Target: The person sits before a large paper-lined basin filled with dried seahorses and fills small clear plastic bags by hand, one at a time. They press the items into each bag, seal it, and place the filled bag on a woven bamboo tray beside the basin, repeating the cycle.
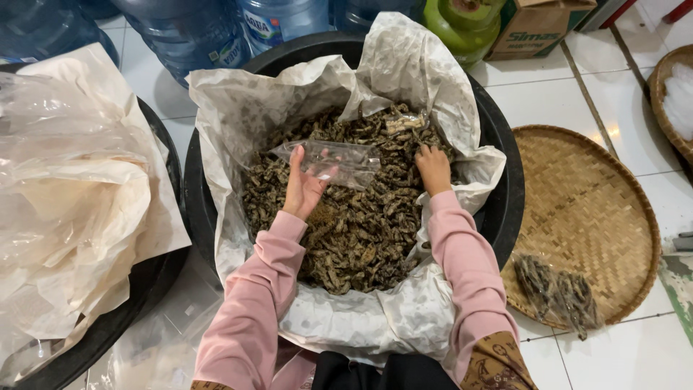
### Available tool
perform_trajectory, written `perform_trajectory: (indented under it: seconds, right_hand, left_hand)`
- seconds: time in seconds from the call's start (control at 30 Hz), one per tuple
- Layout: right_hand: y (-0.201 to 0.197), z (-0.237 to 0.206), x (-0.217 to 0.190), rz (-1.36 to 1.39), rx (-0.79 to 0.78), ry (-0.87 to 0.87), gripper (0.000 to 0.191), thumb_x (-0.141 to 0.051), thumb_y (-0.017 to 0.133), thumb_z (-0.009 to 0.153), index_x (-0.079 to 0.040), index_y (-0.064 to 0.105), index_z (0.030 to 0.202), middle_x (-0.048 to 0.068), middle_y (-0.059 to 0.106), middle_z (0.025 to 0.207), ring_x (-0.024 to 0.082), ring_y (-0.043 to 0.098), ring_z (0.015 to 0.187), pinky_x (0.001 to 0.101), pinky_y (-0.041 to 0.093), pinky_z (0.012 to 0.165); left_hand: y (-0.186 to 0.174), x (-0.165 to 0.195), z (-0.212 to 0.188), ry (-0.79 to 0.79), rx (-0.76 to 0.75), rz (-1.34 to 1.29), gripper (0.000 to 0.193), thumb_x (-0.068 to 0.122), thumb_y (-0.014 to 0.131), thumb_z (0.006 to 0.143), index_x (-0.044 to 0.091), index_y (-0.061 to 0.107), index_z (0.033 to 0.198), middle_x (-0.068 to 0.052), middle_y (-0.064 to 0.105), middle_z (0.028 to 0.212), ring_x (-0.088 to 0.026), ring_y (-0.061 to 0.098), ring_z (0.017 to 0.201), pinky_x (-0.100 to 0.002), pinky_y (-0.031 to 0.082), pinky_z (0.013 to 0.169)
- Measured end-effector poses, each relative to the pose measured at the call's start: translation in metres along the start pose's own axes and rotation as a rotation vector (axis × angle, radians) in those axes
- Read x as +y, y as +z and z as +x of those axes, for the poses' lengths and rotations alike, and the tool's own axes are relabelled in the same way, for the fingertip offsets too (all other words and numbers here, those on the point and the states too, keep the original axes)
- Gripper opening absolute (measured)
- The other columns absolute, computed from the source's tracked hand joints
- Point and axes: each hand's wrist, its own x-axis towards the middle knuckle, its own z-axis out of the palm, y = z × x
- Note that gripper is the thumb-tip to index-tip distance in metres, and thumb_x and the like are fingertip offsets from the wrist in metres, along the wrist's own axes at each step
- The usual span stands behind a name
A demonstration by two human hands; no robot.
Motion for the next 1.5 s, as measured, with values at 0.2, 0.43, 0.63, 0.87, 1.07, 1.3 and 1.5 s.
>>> perform_trajectory:
  seconds: [0.2,0.43,0.63,0.87,1.07,1.3,1.5]
  right_hand:
    - [-0.022,0.009,-0.006,0.791,0.46,0.231,0.017,-0.006,0.066,0.099,-0.001,0.061,0.114,0.013,0.063,0.106,0.028,0.064,0.094,0.0393,0.054,0.082]
    - [-0.07,0.009,-0.072,1.74,0.604,0.197,0.02,-0.019,0.06,0.107,-0.005,0.059,0.12,0.006,0.066,0.102,0.011,0.067,0.074,0.0206,0.058,0.059]
    - [-0.103,-0.018,-0.099,1.064,0.614,0.089,0.013,-0.003,0.073,0.095,0.005,0.073,0.104,0.014,0.077,0.101,0.016,0.067,0.069,0.0259,0.054,0.061]
    - [-0.09,-0.011,-0.08,1.304,0.563,0.206,0.012,-0.002,0.075,0.097,0.001,0.073,0.108,0.014,0.078,0.104,0.017,0.075,0.088,0.026,0.063,0.075]
    - [-0.074,-0.012,-0.102,0.969,0.38,-0.1,0.009,-0.007,0.078,0.095,-0.001,0.073,0.1,0.014,0.078,0.107,0.018,0.077,0.083,0.0247,0.061,0.068]
    - [-0.098,-0.016,-0.103,0.949,0.35,-0.446,0.039,0.001,0.068,0.088,-0.011,0.071,0.125,0.007,0.073,0.127,0.02,0.074,0.107,0.0301,0.063,0.092]
    - [-0.101,-0.023,-0.121,0.705,0.256,-0.585,0.052,0.004,0.062,0.09,-0.009,0.063,0.14,0.006,0.069,0.138,0.022,0.069,0.115,0.034,0.06,0.095]
  left_hand:
    - [0.008,0.004,-0.001,0.028,-0.015,-0.01,0.074,0.044,0.074,0.091,0.025,0.028,0.146,-0.018,0.052,0.134,-0.039,0.068,0.113,-0.035,0.067,0.084]
    - [-0.003,0.0,0.005,0.064,0.061,-0.05,0.084,0.046,0.075,0.09,0.029,0.023,0.153,-0.019,0.049,0.139,-0.04,0.066,0.115,-0.038,0.068,0.084]
    - [-0.005,0.009,0.006,0.125,0.111,-0.069,0.078,0.043,0.075,0.088,0.03,0.026,0.148,-0.015,0.049,0.141,-0.045,0.065,0.119,-0.048,0.062,0.089]
    - [-0.002,0.011,0.004,0.157,0.046,-0.101,0.074,0.033,0.075,0.089,0.029,0.026,0.145,-0.016,0.051,0.137,-0.046,0.061,0.124,-0.058,0.058,0.104]
    - [0.0,0.008,0.004,0.094,0.015,-0.06,0.071,0.039,0.073,0.089,0.014,0.031,0.141,-0.024,0.053,0.141,-0.049,0.062,0.125,-0.06,0.059,0.101]
    - [0.003,0.011,0.003,0.076,0.027,0.016,0.072,0.05,0.066,0.091,0.015,0.024,0.138,-0.029,0.045,0.143,-0.049,0.063,0.123,-0.06,0.06,0.101]
    - [0.005,0.005,-0.001,-0.016,-0.045,0.158,0.082,0.058,0.061,0.09,0.016,0.02,0.148,-0.029,0.049,0.142,-0.048,0.065,0.117,-0.059,0.061,0.094]
